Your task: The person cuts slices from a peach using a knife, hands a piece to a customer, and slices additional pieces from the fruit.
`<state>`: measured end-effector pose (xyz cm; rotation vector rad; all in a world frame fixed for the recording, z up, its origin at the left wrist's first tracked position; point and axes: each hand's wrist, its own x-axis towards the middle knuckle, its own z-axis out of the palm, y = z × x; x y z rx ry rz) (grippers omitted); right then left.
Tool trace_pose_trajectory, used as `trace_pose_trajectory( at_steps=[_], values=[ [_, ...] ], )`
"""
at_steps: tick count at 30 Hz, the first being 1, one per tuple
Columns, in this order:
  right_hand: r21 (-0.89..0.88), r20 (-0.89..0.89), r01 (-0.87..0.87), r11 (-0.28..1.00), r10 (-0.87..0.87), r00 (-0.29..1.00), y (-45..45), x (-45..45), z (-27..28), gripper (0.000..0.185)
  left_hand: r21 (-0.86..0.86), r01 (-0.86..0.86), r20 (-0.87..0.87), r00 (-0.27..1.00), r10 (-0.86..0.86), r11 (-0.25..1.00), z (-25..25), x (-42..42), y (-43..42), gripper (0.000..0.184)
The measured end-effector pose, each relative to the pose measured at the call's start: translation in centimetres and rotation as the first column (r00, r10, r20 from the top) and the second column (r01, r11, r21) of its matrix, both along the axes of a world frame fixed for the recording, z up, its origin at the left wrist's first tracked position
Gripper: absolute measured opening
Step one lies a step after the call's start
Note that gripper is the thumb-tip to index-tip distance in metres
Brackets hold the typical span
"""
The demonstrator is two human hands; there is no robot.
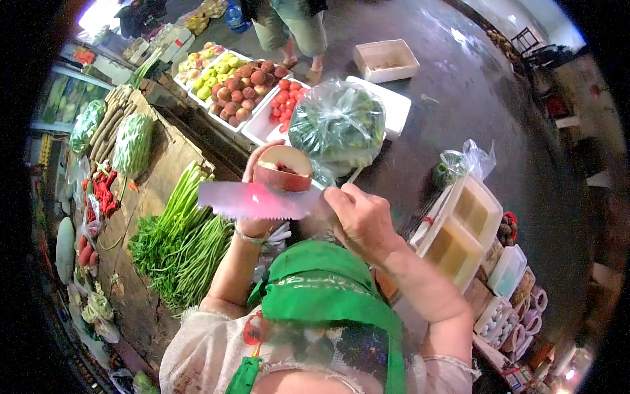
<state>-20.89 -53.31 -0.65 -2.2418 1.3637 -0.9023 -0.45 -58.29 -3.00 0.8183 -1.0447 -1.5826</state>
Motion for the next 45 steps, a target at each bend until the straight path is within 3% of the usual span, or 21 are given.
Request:
trace_pose_trajectory(
  at_steps=[2, 4, 5, 9, 12, 13, 16, 17, 19, 22, 23, 25, 28, 29, 31, 32, 34, 35, 38, 39, 45],
  values=[
    [0.025, 0.000, 0.010, 1.000, -0.010, 1.000, 0.2, -0.3, 0.1, 0.036, 0.013, -0.033, -0.002, 0.999, 0.033, 0.999, 0.4, -0.5, 0.1, 0.075],
    [0.017, 0.006, -0.011, 1.000, 0.011, 1.000, 0.5, -0.7, 0.1, 0.037, 0.167, -0.042, -0.119, 0.991, 0.063, 0.985, 1.0, -0.8, 0.5, 0.079],
    [0.020, 0.009, -0.008, 1.000, 0.007, 1.000, 0.8, -0.9, 0.2, 0.037, -0.141, -0.034, 0.102, 0.994, 0.049, 0.989, 0.2, -0.7, 0.7, 0.086],
    [0.079, -0.026, 0.024, 0.997, -0.022, 0.999, 1.5, -1.6, 2.2, 0.037, -0.391, -0.026, 0.349, 0.921, 0.174, 0.920, 0.5, -1.8, 1.3, 0.090],
    [0.157, -0.032, 0.055, 0.986, -0.051, 0.998, 2.3, -1.9, 3.3, 0.034, -0.215, -0.129, 0.339, 0.920, 0.197, 0.968, -0.3, -2.3, 1.7, 0.089],
    [0.228, -0.042, 0.075, 0.971, -0.067, 0.997, 2.8, -2.1, 3.4, 0.032, -0.429, 0.039, 0.473, 0.861, 0.187, 0.903, -0.4, -1.8, 1.0, 0.088],
    [0.239, -0.026, 0.084, 0.967, -0.080, 0.996, 3.7, -2.7, 3.2, 0.032, -0.347, 0.141, 0.424, 0.905, 0.021, 0.927, 1.4, -3.2, 2.2, 0.088],
    [0.237, -0.026, 0.089, 0.968, -0.085, 0.996, 4.0, -2.9, 2.8, 0.032, -0.202, 0.126, 0.257, 0.964, -0.072, 0.971, 1.8, -3.6, 2.5, 0.071],
    [0.192, 0.010, 0.092, 0.977, -0.096, 0.995, 4.6, -3.4, 1.7, 0.032, -0.050, 0.141, 0.068, 0.988, -0.138, 0.989, 1.4, -4.2, 2.9, 0.055],
    [0.188, 0.026, 0.134, 0.973, -0.141, 0.990, 5.3, -4.2, 0.8, 0.030, -0.168, 0.121, 0.265, 0.961, -0.074, 0.978, -0.4, -4.9, 3.6, 0.079],
    [0.285, 0.040, 0.106, 0.953, -0.122, 0.992, 5.2, -4.8, 1.2, 0.030, -0.149, 0.111, 0.249, 0.966, -0.071, 0.983, -0.4, -5.3, 4.0, 0.086],
    [0.274, 0.010, 0.135, 0.952, -0.143, 0.990, 5.9, -5.2, 2.3, 0.028, -0.143, 0.103, 0.223, 0.972, -0.070, 0.984, 0.0, -6.4, 4.3, 0.093],
    [0.265, -0.042, 0.178, 0.947, -0.173, 0.984, 7.5, -5.9, 4.0, 0.027, -0.001, 0.152, -0.032, 0.988, -0.152, 0.988, 0.2, -7.7, 4.9, 0.098],
    [0.280, 0.021, 0.158, 0.947, -0.171, 0.985, 8.1, -6.4, 4.3, 0.026, -0.088, 0.152, 0.091, 0.985, -0.144, 0.985, -1.3, -7.7, 4.4, 0.098],
    [0.235, 0.253, 0.118, 0.965, -0.178, 0.951, 8.8, -7.2, 4.1, 0.017, -0.003, 0.162, 0.005, 0.987, -0.162, 0.987, -1.1, -7.8, 4.6, 0.097],
    [0.414, 0.340, 0.171, 0.894, -0.326, 0.882, 9.4, -7.5, 4.8, 0.014, 0.090, 0.187, -0.076, 0.981, -0.181, 0.978, -1.0, -8.0, 4.9, 0.096],
    [0.519, 0.387, 0.242, 0.820, -0.477, 0.789, 9.3, -8.4, 4.7, 0.012, 0.056, 0.208, -0.070, 0.977, -0.204, 0.977, -0.4, -8.9, 6.0, 0.090],
    [0.525, 0.509, 0.187, 0.831, -0.482, 0.713, 9.2, -8.5, 4.3, 0.020, 0.041, 0.226, -0.043, 0.974, -0.224, 0.973, -0.3, -9.4, 6.3, 0.092],
    [0.428, 0.570, 0.142, 0.893, -0.388, 0.724, 9.4, -9.2, 2.7, 0.032, 0.024, 0.294, -0.022, 0.956, -0.293, 0.956, -0.3, -10.4, 7.3, 0.093],
    [0.536, 0.565, 0.116, 0.836, -0.458, 0.687, 9.7, -9.1, 2.8, 0.039, 0.022, 0.331, -0.025, 0.944, -0.330, 0.943, -0.4, -10.5, 7.7, 0.094],
    [0.512, 0.678, -0.021, 0.859, -0.390, 0.623, 10.8, -9.9, 1.4, 0.036, 0.069, 0.412, -0.100, 0.909, -0.405, 0.908, -0.1, -11.6, 9.7, 0.095]
  ],
)
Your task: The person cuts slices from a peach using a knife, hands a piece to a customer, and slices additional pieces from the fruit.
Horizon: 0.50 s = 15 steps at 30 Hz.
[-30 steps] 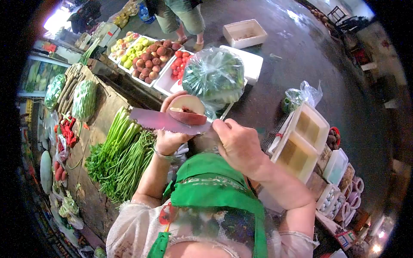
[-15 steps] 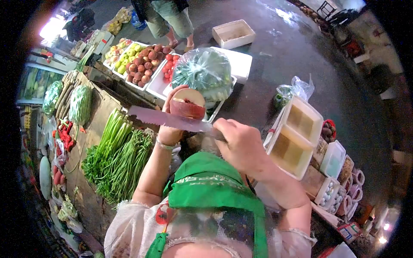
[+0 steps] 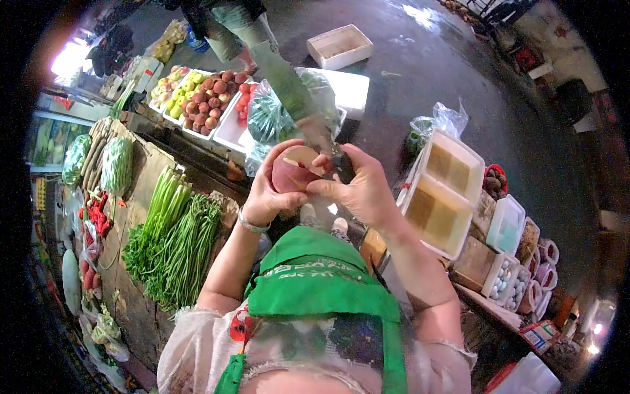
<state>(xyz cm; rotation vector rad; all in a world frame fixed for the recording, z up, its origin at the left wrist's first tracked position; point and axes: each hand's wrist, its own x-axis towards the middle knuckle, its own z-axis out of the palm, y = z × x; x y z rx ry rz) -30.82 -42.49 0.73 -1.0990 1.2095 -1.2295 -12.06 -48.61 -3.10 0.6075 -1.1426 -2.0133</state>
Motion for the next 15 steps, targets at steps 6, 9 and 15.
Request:
trace_pose_trajectory(
  at_steps=[6, 9, 15],
  values=[
    [-0.250, -0.365, -0.019, 0.968, -0.076, 0.928, 1.0, -0.2, -1.1, 0.030, -0.042, -0.022, 0.175, 0.984, 0.029, 0.999, -0.4, -0.4, 1.5, 0.086],
    [-0.441, -0.449, -0.028, 0.897, -0.194, 0.872, 1.2, -0.2, -1.4, 0.028, -0.012, -0.058, 0.162, 0.985, 0.059, 0.998, -0.6, -0.9, 2.3, 0.085],
    [-0.274, -0.400, 0.003, 0.962, -0.117, 0.909, 2.1, -1.1, -1.2, 0.024, 0.018, -0.058, 0.163, 0.985, 0.055, 0.998, 0.4, -1.2, 3.7, 0.083]
  ],
)
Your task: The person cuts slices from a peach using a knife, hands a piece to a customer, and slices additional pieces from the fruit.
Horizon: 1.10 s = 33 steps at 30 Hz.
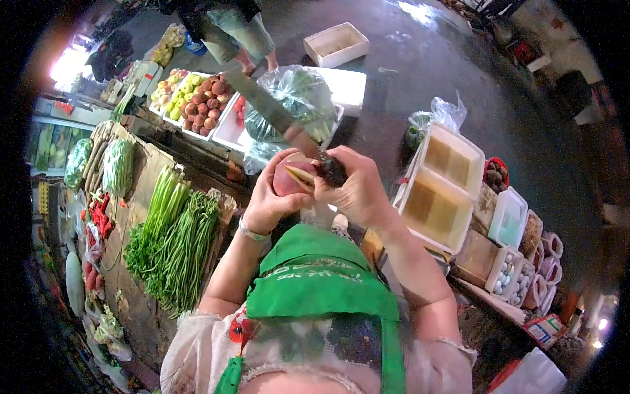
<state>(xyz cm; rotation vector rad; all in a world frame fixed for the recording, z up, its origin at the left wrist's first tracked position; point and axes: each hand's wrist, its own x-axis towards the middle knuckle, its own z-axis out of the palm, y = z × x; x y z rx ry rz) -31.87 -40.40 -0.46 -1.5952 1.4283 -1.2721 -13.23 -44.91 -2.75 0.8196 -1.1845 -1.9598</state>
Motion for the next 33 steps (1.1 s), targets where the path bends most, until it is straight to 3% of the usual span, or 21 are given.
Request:
trace_pose_trajectory(
  at_steps=[2, 3, 5, 6, 8, 9, 11, 15, 16, 18, 19, 20, 22, 28, 30, 33],
  values=[
    [0.128, 0.238, -0.037, 0.991, 0.006, 0.971, 0.3, -0.1, -0.7, 0.018, -0.013, 0.003, -0.001, 1.000, -0.003, 1.000, 0.1, 0.1, 0.1, 0.082],
    [0.128, 0.239, -0.037, 0.991, 0.005, 0.971, 0.3, -0.3, -1.2, 0.018, -0.015, 0.012, 0.011, 1.000, -0.011, 1.000, 0.2, 0.1, 0.3, 0.081],
    [0.240, 0.527, -0.081, 0.967, -0.060, 0.848, 0.4, -1.5, -2.1, 0.014, -0.001, 0.048, 0.038, 0.998, -0.047, 0.999, 0.8, 0.4, 0.5, 0.081],
    [0.350, 0.563, -0.111, 0.930, -0.115, 0.818, 0.6, -2.4, -1.2, 0.017, 0.020, 0.074, 0.053, 0.996, -0.075, 0.997, 1.3, 0.9, 0.6, 0.080],
    [0.350, 0.705, -0.216, 0.912, -0.105, 0.701, 0.6, -3.8, -0.7, 0.022, 0.113, 0.079, -0.020, 0.997, -0.078, 0.990, 1.5, 1.3, 0.8, 0.092],
    [0.342, 0.697, -0.208, 0.916, -0.100, 0.710, 0.6, -3.9, -0.6, 0.022, 0.111, 0.082, -0.077, 0.994, -0.073, 0.990, 1.1, 1.4, 0.8, 0.095],
    [0.277, 0.848, -0.149, 0.949, -0.168, 0.503, 0.6, -3.0, -0.9, 0.024, 0.107, 0.085, -0.159, 0.985, -0.067, 0.991, 0.9, 1.3, 1.0, 0.102],
    [0.154, 0.922, -0.076, 0.985, -0.116, 0.369, 1.2, -1.2, 0.5, 0.024, 0.154, 0.146, -0.250, 0.962, -0.105, 0.977, 0.8, 1.2, 1.9, 0.107],
    [0.104, 0.956, -0.083, 0.991, -0.077, 0.283, 1.5, -0.9, 1.2, 0.024, 0.166, 0.151, -0.273, 0.957, -0.102, 0.975, 0.7, 1.0, 2.3, 0.106],
    [0.049, 0.971, -0.087, 0.995, -0.026, 0.238, 1.9, -0.7, 2.2, 0.023, 0.172, 0.207, -0.294, 0.944, -0.151, 0.963, 0.1, 1.3, 2.6, 0.098],
    [0.028, 0.942, -0.069, 0.997, -0.003, 0.337, 2.0, -0.3, 4.0, 0.024, 0.202, 0.206, -0.289, 0.947, -0.142, 0.958, 0.2, 1.2, 2.9, 0.097],
    [-0.020, 0.953, -0.133, 0.991, 0.059, 0.296, 2.1, -0.6, 3.9, 0.029, 0.217, 0.194, -0.272, 0.953, -0.132, 0.957, 0.2, 1.2, 3.2, 0.098],
    [-0.088, 0.923, -0.087, 0.992, 0.114, 0.369, 2.2, 0.4, 6.1, 0.031, 0.249, 0.181, -0.258, 0.959, -0.115, 0.951, 0.1, 1.3, 3.7, 0.098],
    [-0.280, 0.864, -0.122, 0.952, 0.305, 0.401, 2.9, 2.3, 9.9, 0.038, 0.259, 0.119, -0.248, 0.967, -0.053, 0.958, -0.8, 1.7, 4.4, 0.095],
    [-0.322, 0.847, -0.262, 0.910, 0.401, 0.349, 3.4, 2.0, 12.5, 0.033, 0.266, 0.150, -0.273, 0.959, -0.075, 0.952, -1.3, 2.1, 4.3, 0.094],
    [-0.458, 0.845, -0.308, 0.834, 0.515, 0.140, 3.9, 3.1, 15.1, 0.014, 0.223, 0.121, -0.114, 0.989, -0.097, 0.967, -0.8, 2.4, 4.4, 0.093]
  ],
)
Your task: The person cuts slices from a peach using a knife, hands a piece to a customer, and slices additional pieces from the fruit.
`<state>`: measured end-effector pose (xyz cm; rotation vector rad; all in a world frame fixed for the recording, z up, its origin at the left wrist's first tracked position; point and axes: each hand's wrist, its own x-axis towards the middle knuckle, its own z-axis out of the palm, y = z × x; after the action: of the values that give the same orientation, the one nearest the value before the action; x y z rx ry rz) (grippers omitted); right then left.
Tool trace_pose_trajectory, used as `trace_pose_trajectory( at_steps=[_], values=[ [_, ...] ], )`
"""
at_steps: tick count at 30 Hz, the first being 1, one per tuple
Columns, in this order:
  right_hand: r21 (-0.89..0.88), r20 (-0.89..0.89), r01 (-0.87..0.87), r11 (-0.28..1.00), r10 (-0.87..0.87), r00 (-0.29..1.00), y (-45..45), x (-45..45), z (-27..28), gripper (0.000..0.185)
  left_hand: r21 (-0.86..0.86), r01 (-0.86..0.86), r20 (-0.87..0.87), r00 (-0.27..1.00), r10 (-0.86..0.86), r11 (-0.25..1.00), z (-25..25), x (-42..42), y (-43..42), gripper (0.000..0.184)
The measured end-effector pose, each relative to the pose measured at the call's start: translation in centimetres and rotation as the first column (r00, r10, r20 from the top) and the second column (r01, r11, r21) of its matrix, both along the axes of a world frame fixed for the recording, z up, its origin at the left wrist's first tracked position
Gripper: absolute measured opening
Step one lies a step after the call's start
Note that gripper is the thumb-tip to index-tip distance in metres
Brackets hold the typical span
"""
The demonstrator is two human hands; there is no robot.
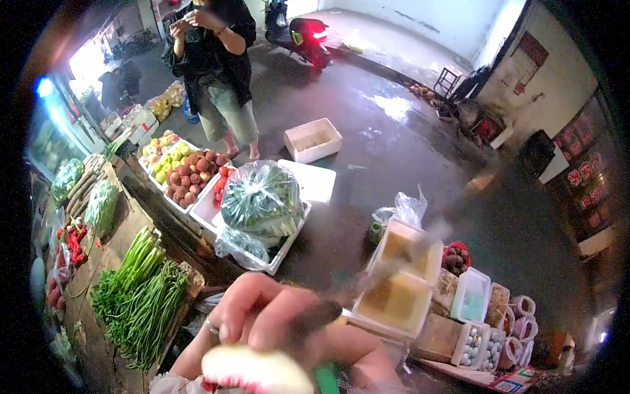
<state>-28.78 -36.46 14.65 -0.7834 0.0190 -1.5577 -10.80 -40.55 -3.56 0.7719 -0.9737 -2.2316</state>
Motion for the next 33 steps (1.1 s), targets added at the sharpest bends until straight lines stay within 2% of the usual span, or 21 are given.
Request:
trace_pose_trajectory(
  at_steps=[1, 2, 3, 5, 6, 7, 8, 10, 13, 16, 20, 24, 25, 30, 31, 33],
  values=[
    [-0.053, 0.031, -0.022, 0.998, 0.024, 0.999, -0.1, 0.3, -0.2, 0.014, 0.076, -0.024, -0.107, 0.994, 0.032, 0.997, 1.1, 0.5, 0.1, 0.093],
    [-0.097, 0.062, -0.030, 0.995, 0.036, 0.997, -0.1, 0.6, -1.3, 0.014, 0.054, -0.051, -0.107, 0.993, 0.057, 0.997, 0.7, 0.7, 0.2, 0.092],
    [-0.132, 0.069, -0.042, 0.990, 0.052, 0.996, -0.4, 0.9, -1.2, 0.014, 0.121, -0.080, -0.043, 0.995, 0.086, 0.989, 1.9, 0.7, 0.3, 0.091],
    [-0.107, -0.028, -0.151, 0.983, 0.149, 0.988, -0.3, -0.3, 0.4, 0.016, 0.056, -0.088, -0.006, 0.996, 0.088, 0.995, 1.3, 1.4, 0.4, 0.091],
    [-0.162, -0.046, -0.159, 0.974, 0.154, 0.987, -0.7, -0.2, 0.3, 0.019, 0.049, -0.105, -0.023, 0.994, 0.106, 0.993, 0.9, 1.6, 0.5, 0.090],
    [-0.190, 0.014, -0.159, 0.969, 0.164, 0.986, -0.8, 0.3, 0.4, 0.017, 0.063, -0.097, -0.071, 0.992, 0.101, 0.993, 0.5, 1.9, 0.6, 0.089],
    [-0.438, 0.143, -0.119, 0.891, 0.199, 0.969, -3.0, 1.8, -1.4, 0.022, 0.068, -0.113, -0.063, 0.991, 0.118, 0.991, 0.3, 2.0, 0.7, 0.089],
    [-0.650, 0.249, -0.040, 0.759, 0.263, 0.932, -4.9, 2.9, -1.5, 0.028, 0.074, -0.125, -0.062, 0.990, 0.130, 0.989, 0.1, 2.1, 0.9, 0.089],
    [-0.524, 0.150, -0.099, 0.846, 0.206, 0.967, -3.6, 2.1, 0.2, 0.021, 0.101, -0.147, -0.049, 0.987, 0.153, 0.984, 0.3, 2.2, 1.0, 0.089],
    [-0.518, 0.125, -0.144, 0.843, 0.241, 0.962, -3.9, 2.2, 0.0, 0.021, 0.148, -0.184, -0.080, 0.977, 0.198, 0.972, 0.6, 2.4, 1.2, 0.090],
    [-0.514, 0.137, -0.170, 0.841, 0.276, 0.951, -3.9, 2.6, -0.3, 0.021, 0.186, -0.184, 0.001, 0.982, 0.187, 0.965, 0.7, 2.8, 1.5, 0.092],
    [-0.511, 0.237, -0.077, 0.856, 0.226, 0.945, -4.7, 4.2, -0.4, 0.019, 0.183, -0.194, -0.009, 0.980, 0.199, 0.964, 0.6, 2.6, 1.6, 0.091],
    [-0.585, 0.325, 0.041, 0.810, 0.188, 0.927, -5.3, 5.1, -0.7, 0.018, 0.152, -0.174, -0.025, 0.983, 0.180, 0.973, 0.2, 2.6, 1.5, 0.091],
    [-0.403, -0.052, -0.268, 0.875, 0.271, 0.961, -3.5, 0.2, 1.2, 0.020, 0.099, -0.122, -0.026, 0.992, 0.125, 0.988, 0.6, 2.4, 1.2, 0.091],
    [-0.501, 0.059, -0.160, 0.851, 0.218, 0.974, -4.0, 1.2, 0.6, 0.020, 0.101, -0.133, -0.028, 0.990, 0.137, 0.986, 0.8, 2.3, 1.2, 0.091],
    [-0.572, 0.173, -0.040, 0.819, 0.168, 0.970, -4.7, 2.6, -0.3, 0.020, 0.113, -0.154, -0.033, 0.987, 0.159, 0.982, 0.8, 2.1, 1.4, 0.091]
  ],
)
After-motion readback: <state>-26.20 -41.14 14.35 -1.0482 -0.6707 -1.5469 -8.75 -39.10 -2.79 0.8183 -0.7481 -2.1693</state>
